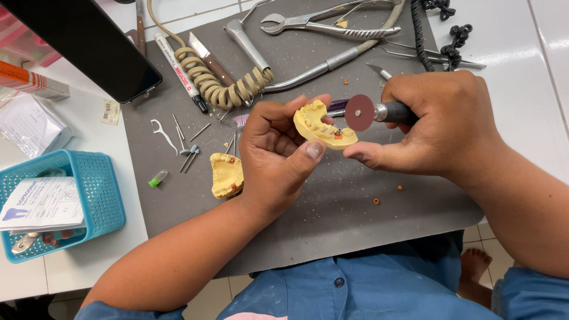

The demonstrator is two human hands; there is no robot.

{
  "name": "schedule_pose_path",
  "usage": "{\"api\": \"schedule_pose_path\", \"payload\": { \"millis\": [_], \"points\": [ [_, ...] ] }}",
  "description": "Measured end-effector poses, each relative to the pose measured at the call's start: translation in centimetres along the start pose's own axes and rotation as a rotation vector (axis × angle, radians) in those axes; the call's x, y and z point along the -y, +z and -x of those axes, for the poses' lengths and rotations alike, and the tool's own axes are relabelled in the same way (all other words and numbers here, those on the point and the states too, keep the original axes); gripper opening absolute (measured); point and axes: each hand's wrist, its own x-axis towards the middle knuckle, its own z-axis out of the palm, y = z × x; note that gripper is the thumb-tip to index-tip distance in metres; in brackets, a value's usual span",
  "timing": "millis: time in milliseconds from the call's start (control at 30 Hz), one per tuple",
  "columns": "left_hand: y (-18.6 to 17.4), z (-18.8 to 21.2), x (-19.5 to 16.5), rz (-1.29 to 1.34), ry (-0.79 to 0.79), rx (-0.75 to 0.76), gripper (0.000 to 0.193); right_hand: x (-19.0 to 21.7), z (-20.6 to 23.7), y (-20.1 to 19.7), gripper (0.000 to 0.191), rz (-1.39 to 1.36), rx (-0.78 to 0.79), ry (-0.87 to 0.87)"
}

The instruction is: The person uses a rotary grinding tool to smooth and shape a yellow dental prosthesis held in the left hand. The person rotates the prosthesis to access different areas and continues grinding until the end of the clip.

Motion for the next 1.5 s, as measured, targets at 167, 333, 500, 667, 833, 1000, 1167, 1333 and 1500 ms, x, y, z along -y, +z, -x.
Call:
{"api": "schedule_pose_path", "payload": {
  "millis": [167,333,500,667,833,1000,1167,1333,1500],
  "points": [
    [-0.09,0.06,0.07,-0.016,0.019,0.014,0.039,0.19,0.07,0.02,0.066,0.007,0.009,-0.016],
    [-0.08,0.05,-0.28,-0.048,0.022,0.016,0.038,0.34,-0.04,0.07,0.066,0.01,0.047,0.006],
    [-0.14,0.12,-0.57,-0.108,0.022,0.002,0.039,0.45,-0.19,0.21,0.062,-0.019,0.089,0.024],
    [-0.03,0.11,-0.58,-0.119,0.044,0.007,0.038,0.48,-0.2,0.31,0.064,0.007,0.102,0.027],
    [-0.12,0.21,-0.72,-0.12,0.035,0.009,0.038,0.42,-0.19,0.32,0.065,0.025,0.115,0.03],
    [-0.07,0.12,-0.74,-0.121,0.036,0.009,0.037,0.38,-0.25,0.38,0.066,0.043,0.135,0.053],
    [-0.03,0.1,-0.87,-0.122,0.034,0.011,0.037,0.38,-0.28,0.4,0.067,0.047,0.152,0.072],
    [-0.05,0.08,-0.82,-0.118,0.038,0.008,0.037,0.44,-0.24,0.39,0.067,0.051,0.151,0.076],
    [-0.07,0.16,-0.7,-0.108,0.035,0.002,0.038,0.51,-0.24,0.39,0.066,0.039,0.136,0.07]
  ]
}}
